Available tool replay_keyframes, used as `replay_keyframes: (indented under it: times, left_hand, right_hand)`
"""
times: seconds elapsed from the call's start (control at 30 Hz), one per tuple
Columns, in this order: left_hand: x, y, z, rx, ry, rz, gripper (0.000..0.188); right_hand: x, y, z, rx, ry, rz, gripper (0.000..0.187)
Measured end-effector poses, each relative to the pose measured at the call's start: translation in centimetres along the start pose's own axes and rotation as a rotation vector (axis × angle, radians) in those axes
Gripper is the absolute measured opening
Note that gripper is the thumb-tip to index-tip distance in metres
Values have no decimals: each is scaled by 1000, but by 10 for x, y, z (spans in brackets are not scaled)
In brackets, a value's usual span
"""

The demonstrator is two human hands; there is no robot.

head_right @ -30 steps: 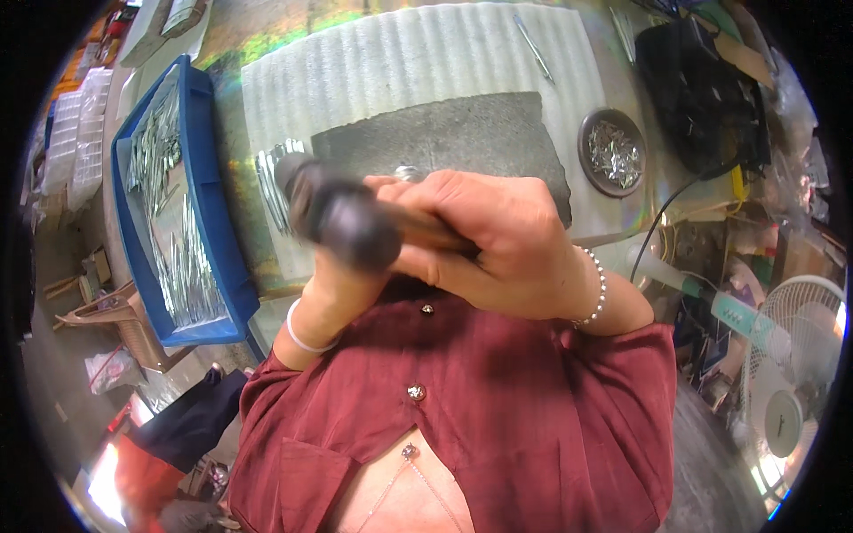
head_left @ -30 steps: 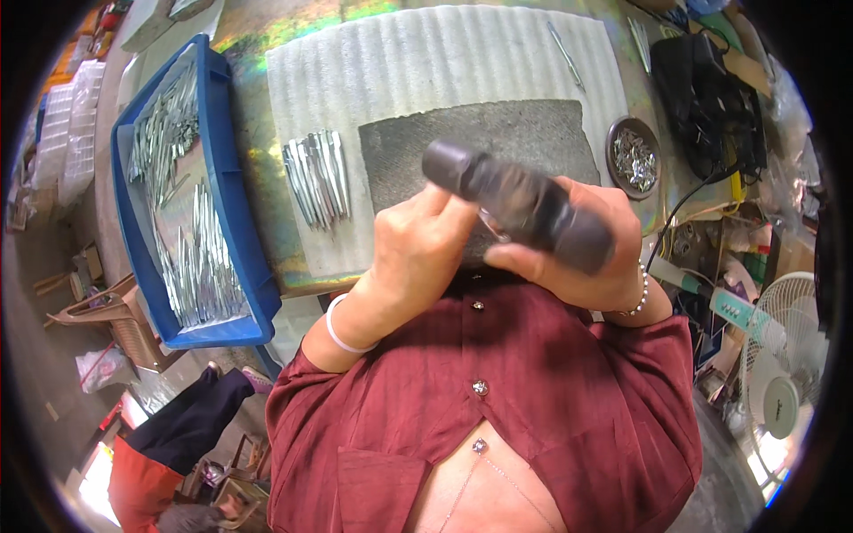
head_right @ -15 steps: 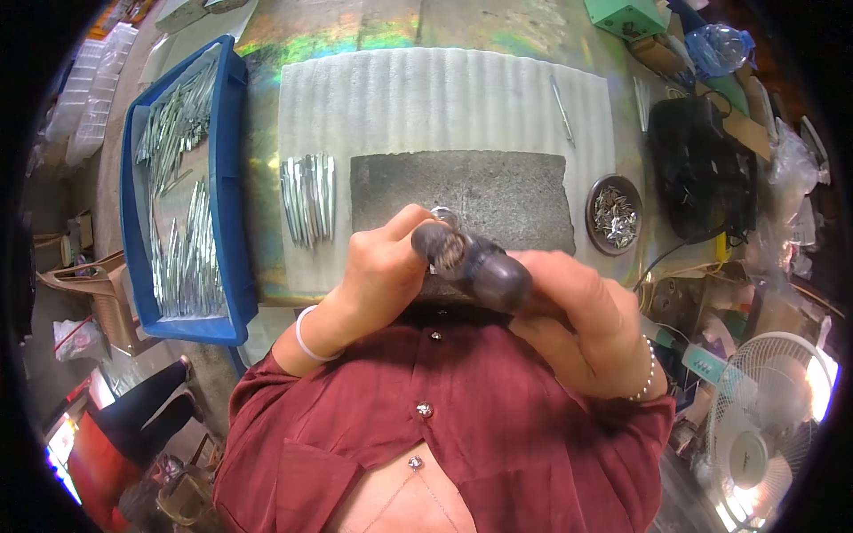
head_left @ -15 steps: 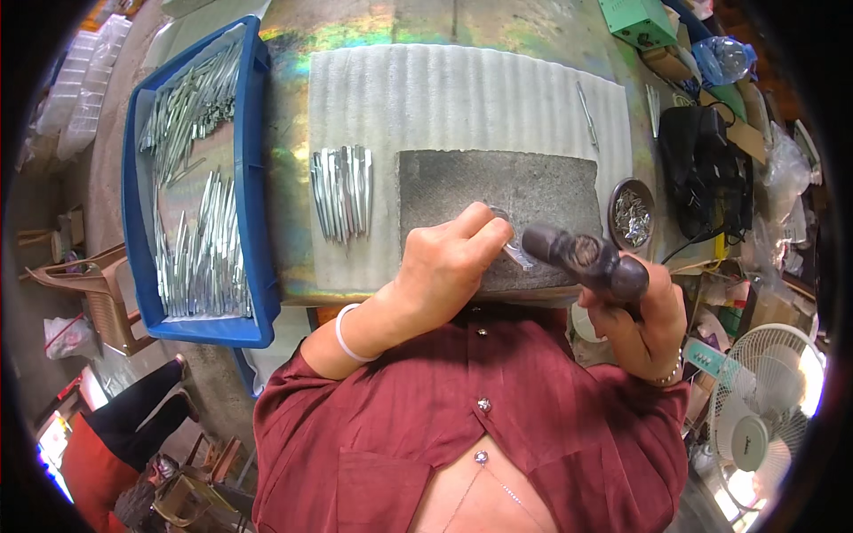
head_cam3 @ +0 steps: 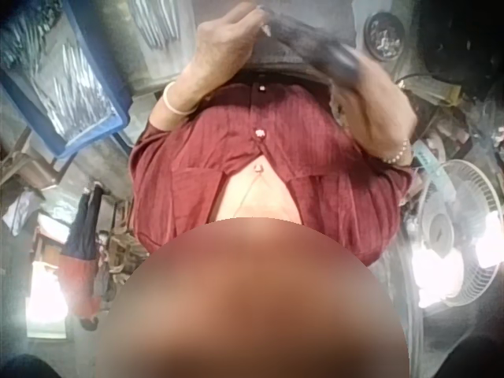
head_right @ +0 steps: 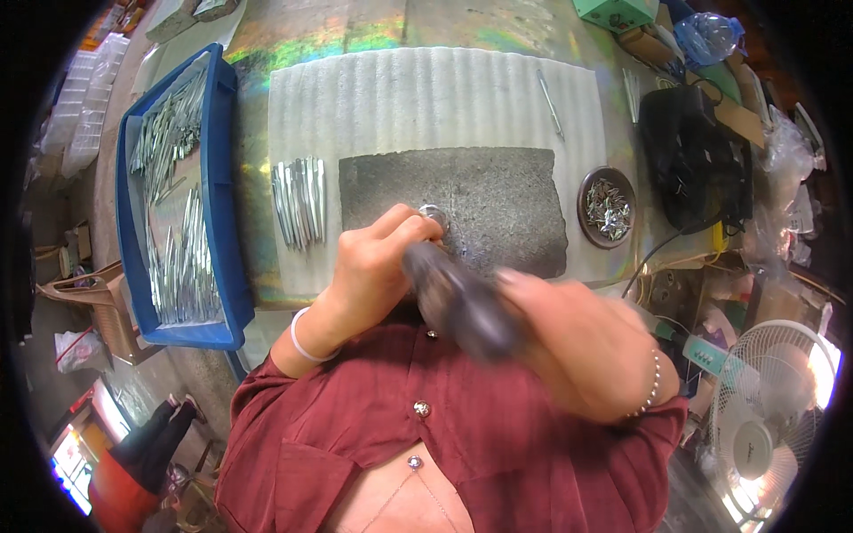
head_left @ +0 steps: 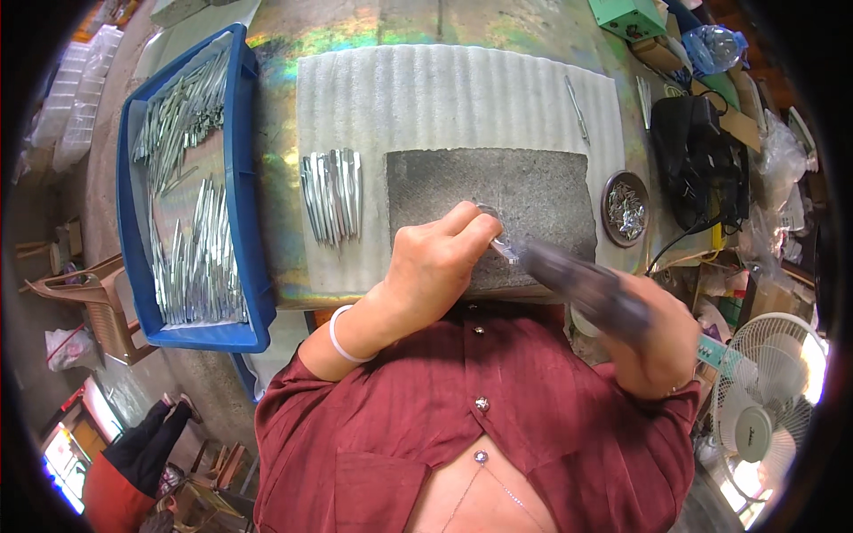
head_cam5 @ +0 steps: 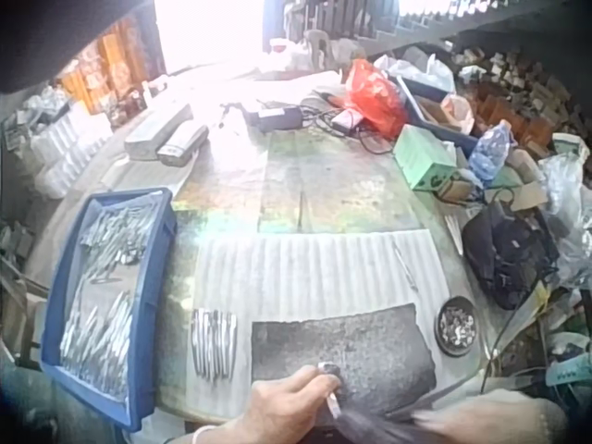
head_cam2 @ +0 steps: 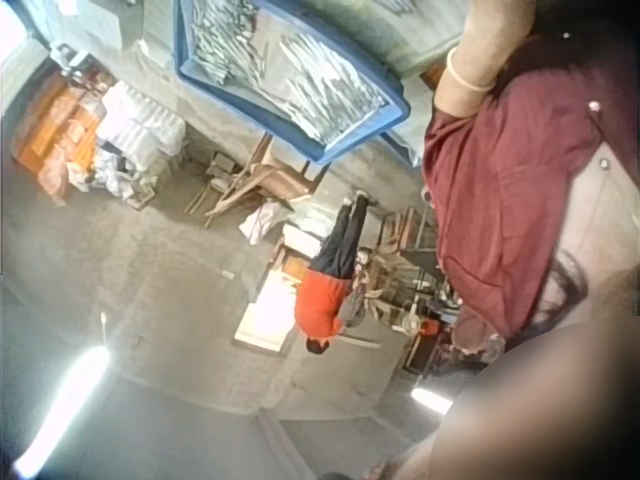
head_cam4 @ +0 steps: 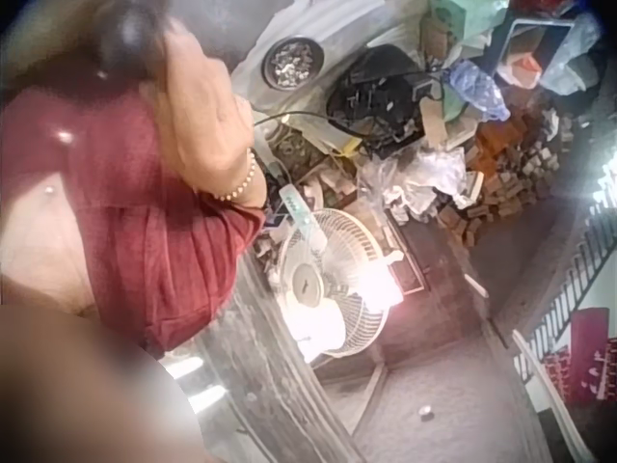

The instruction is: Manually marking or shaping metal rods using a hammer and a punch tool on a workbench.

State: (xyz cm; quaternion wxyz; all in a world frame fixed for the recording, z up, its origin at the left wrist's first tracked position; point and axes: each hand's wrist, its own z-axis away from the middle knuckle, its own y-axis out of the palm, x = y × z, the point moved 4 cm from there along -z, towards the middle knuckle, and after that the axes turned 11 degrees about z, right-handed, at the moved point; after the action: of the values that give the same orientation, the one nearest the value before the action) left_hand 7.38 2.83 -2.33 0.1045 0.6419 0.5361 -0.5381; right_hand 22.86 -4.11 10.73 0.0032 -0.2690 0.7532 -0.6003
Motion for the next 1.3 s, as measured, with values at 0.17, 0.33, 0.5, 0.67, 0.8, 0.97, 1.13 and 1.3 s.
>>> replay_keyframes:
  times: [0.17,0.33,0.5,0.67,0.8,0.97,1.13,1.3]
  left_hand:
    - [-5,-1,-1,27,-10,30,23]
    - [4,-10,-8,-10,-87,287,14]
    - [1,-34,-6,-139,-578,1214,9]
    - [8,-37,-11,-228,-659,1558,17]
    - [9,-37,-12,-239,-681,1563,18]
    - [12,-37,-12,-208,-654,1490,16]
    - [8,-38,-18,-224,-677,1383,26]
    - [8,-38,-18,-158,-760,1265,34]
  right_hand:
    - [14,-8,4,-80,-249,266,31]
    - [-3,-19,15,188,348,-12,31]
    - [-31,23,11,48,379,-92,35]
    - [-74,76,17,7,348,84,44]
    - [-82,87,14,111,417,213,40]
    - [-118,75,-9,116,367,202,33]
    - [-231,103,-46,161,571,354,35]
    - [-272,126,-53,239,576,393,35]
